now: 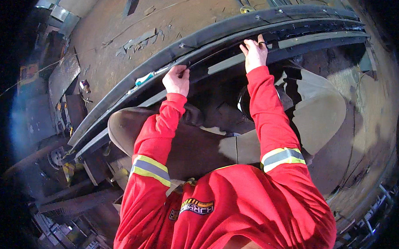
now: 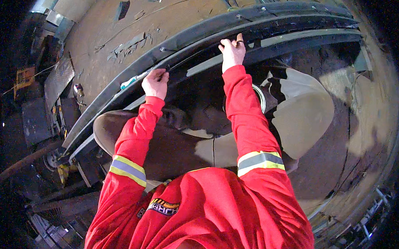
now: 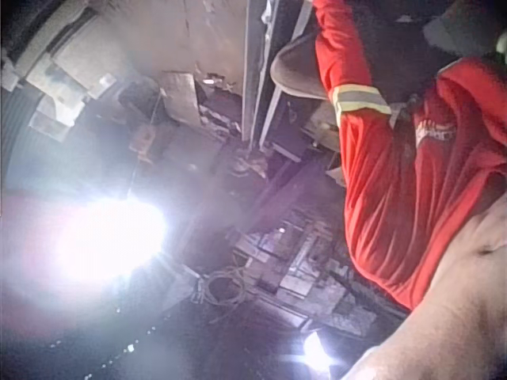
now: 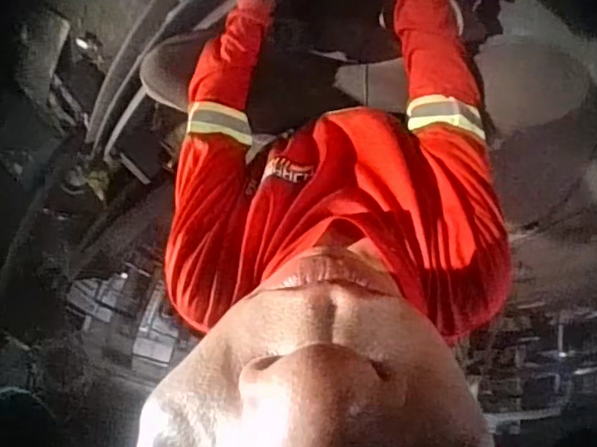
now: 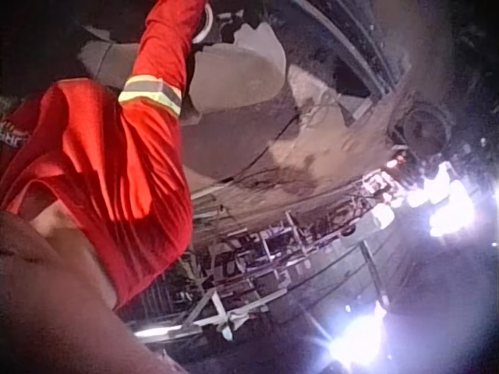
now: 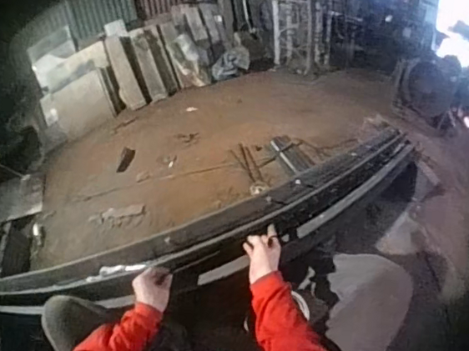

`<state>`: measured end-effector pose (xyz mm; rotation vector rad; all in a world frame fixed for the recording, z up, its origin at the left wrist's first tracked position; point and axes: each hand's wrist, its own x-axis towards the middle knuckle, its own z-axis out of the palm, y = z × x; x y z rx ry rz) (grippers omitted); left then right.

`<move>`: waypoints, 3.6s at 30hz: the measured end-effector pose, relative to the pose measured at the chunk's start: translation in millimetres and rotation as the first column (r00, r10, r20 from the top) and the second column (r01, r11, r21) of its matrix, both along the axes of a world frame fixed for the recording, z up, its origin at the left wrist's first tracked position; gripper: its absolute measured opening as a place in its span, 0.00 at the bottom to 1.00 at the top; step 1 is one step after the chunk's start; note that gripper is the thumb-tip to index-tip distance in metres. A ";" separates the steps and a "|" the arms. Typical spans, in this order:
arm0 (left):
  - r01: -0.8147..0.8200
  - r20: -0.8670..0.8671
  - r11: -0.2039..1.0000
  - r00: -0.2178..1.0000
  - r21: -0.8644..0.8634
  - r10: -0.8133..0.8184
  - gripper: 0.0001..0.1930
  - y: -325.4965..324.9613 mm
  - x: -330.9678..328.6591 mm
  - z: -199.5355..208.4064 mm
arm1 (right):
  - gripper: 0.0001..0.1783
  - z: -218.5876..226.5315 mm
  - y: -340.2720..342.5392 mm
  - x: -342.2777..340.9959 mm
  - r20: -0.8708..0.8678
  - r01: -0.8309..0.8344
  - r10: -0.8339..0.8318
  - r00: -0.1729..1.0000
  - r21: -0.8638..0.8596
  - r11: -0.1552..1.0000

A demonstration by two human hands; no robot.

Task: The person assembles a metal frame structure by hand, using a screwdriver to tighten screws and securing long metal strips into place. The worker repeatedly positions and fastens components on a workbench in a workshop environment.

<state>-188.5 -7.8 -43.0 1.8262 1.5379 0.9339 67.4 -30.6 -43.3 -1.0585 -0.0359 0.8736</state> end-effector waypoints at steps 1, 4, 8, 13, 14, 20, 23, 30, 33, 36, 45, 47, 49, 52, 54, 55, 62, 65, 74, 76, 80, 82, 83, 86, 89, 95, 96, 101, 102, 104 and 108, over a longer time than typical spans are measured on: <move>-0.026 0.042 1.000 0.999 -0.011 0.026 0.07 -0.5 -1.9 -3.6 | 0.47 -1.3 1.7 -1.1 -0.007 -0.011 0.011 1.000 -0.006 1.000; -0.070 0.109 0.995 0.991 -0.069 0.077 0.07 0.2 -4.2 -11.5 | 0.51 -2.1 0.1 -1.4 -0.050 -0.042 0.044 0.998 0.034 0.999; -0.083 0.028 0.996 0.996 0.029 0.082 0.07 -3.6 4.7 -2.8 | 0.50 0.3 -0.2 -2.5 -0.034 -0.012 0.012 0.999 0.011 1.000; -0.119 -0.044 0.984 0.991 0.134 0.126 0.06 -4.2 9.1 -0.7 | 0.49 4.3 -2.2 -8.2 -0.062 -0.030 0.033 0.998 0.055 0.998; -0.123 -0.054 0.981 0.990 0.148 0.132 0.06 -4.8 9.2 -0.5 | 0.49 4.8 -2.5 -10.6 -0.078 -0.026 0.030 0.997 0.053 0.998; -0.113 -0.105 0.976 0.985 0.185 0.134 0.06 -5.6 12.6 1.8 | 0.46 -4.2 2.4 -36.9 -0.059 -0.099 0.096 0.994 -0.056 0.993; -0.073 -0.202 0.972 0.972 0.223 0.119 0.07 -6.6 8.4 5.8 | 0.44 3.7 9.6 -56.0 0.044 -0.163 0.175 0.983 -0.209 0.964; 0.195 -0.506 0.960 0.860 0.199 -0.070 0.07 2.2 2.7 52.1 | 0.44 -1.7 17.9 -53.3 -0.016 -0.116 0.116 0.993 -0.269 0.956; 0.403 -0.583 0.899 0.777 0.170 -0.238 0.13 30.4 -6.2 69.5 | 0.43 -9.3 21.8 -52.9 0.006 -0.104 0.111 0.994 -0.292 0.951; 0.647 -0.672 0.762 0.577 0.029 -0.464 0.17 60.1 -6.3 77.6 | 0.39 -12.5 22.5 -59.6 0.065 -0.136 0.162 0.985 -0.291 0.947; 0.820 -0.681 0.572 0.424 0.008 -0.598 0.14 77.1 -1.7 57.6 | 0.30 -2.9 16.1 -48.5 0.214 -0.181 0.280 0.936 -0.389 0.903; 0.799 -0.683 0.601 0.448 0.017 -0.576 0.15 73.4 -4.0 53.6 | 0.28 -4.7 15.3 -48.1 0.164 -0.195 0.264 0.951 -0.345 0.918; 0.798 -0.682 0.602 0.458 0.031 -0.571 0.15 74.1 0.7 52.5 | 0.28 -11.1 17.8 -44.3 0.059 -0.216 0.232 0.971 -0.206 0.954; 0.798 -0.686 0.601 0.455 0.031 -0.568 0.15 73.4 -0.4 53.4 | 0.40 -2.0 16.4 -44.6 0.095 -0.239 0.270 0.958 -0.250 0.938; 0.783 -0.697 0.622 0.458 0.022 -0.552 0.15 71.9 1.4 55.0 | 0.45 -5.7 17.3 -44.8 0.066 -0.254 0.278 0.958 -0.250 0.934; 0.783 -0.683 0.621 0.468 0.026 -0.561 0.16 72.6 0.0 54.8 | 0.46 -3.2 17.0 -46.5 0.056 -0.244 0.265 0.963 -0.248 0.937; 0.787 -0.631 0.617 0.490 0.022 -0.601 0.16 74.5 -1.9 54.5 | 0.49 -1.9 15.6 -49.0 0.096 -0.214 0.244 0.965 -0.252 0.944; 0.767 -0.631 0.639 0.469 -0.055 -0.618 0.17 72.7 -0.8 57.3 | 0.39 5.4 13.9 -53.4 0.117 -0.139 0.179 0.977 -0.290 0.947; 0.634 -0.637 0.772 0.575 -0.048 -0.513 0.21 54.1 -0.7 58.5 | 0.29 14.6 13.1 -53.7 0.117 -0.152 0.203 0.972 -0.341 0.928; 0.625 -0.662 0.780 0.585 0.001 -0.468 0.21 54.6 -0.9 50.6 | 0.29 17.4 13.8 -54.4 0.102 -0.161 0.213 0.972 -0.372 0.914; 0.610 -0.645 0.792 0.611 0.014 -0.459 0.20 54.6 -2.3 47.9 | 0.45 27.3 10.6 -51.9 0.069 -0.249 0.294 0.953 -0.370 0.895; 0.600 -0.641 0.800 0.615 0.003 -0.459 0.19 53.2 0.4 49.3 | 0.35 25.0 11.4 -53.0 0.083 -0.200 0.247 0.965 -0.371 0.907; 0.604 -0.633 0.796 0.629 0.032 -0.451 0.18 53.0 1.0 48.3 | 0.30 24.2 12.0 -53.2 0.090 -0.176 0.224 0.971 -0.371 0.912; 0.606 -0.622 0.788 0.660 0.109 -0.422 0.16 51.4 -1.2 44.5 | 0.31 24.0 12.7 -52.0 0.099 -0.216 0.269 0.958 -0.363 0.906; 0.613 -0.630 0.777 0.661 0.141 -0.407 0.15 52.5 0.9 42.0 | 0.27 13.2 13.8 -50.9 0.154 -0.232 0.323 0.934 -0.426 0.874; 0.621 -0.602 0.784 0.629 0.008 -0.492 0.14 66.1 6.8 47.5 | 0.15 -21.3 5.7 -85.9 0.157 -0.271 0.316 0.936 -0.254 0.928; 0.624 -0.584 0.781 0.627 -0.021 -0.516 0.14 69.7 9.1 49.2 | 0.11 -24.4 3.8 -92.2 0.001 -0.301 0.301 0.954 -0.013 0.954; 0.566 -0.534 0.817 0.660 -0.110 -0.528 0.14 73.8 3.1 49.9 | 0.09 29.0 -6.4 -101.0 -0.432 -0.259 0.285 0.856 0.121 0.958; 0.560 -0.534 0.822 0.668 -0.097 -0.518 0.15 72.5 1.4 49.4 | 0.09 31.7 -7.5 -100.3 -0.442 -0.280 0.309 0.842 0.130 0.951; 0.575 -0.564 0.816 0.654 -0.063 -0.505 0.16 70.7 1.3 48.6 | 0.10 36.0 -7.7 -107.7 -0.477 -0.328 0.359 0.802 0.149 0.933; 0.689 -0.607 0.724 0.572 -0.008 -0.551 0.17 76.4 5.7 47.7 | 0.11 35.1 -7.8 -109.3 -0.355 -0.406 0.426 0.832 0.134 0.904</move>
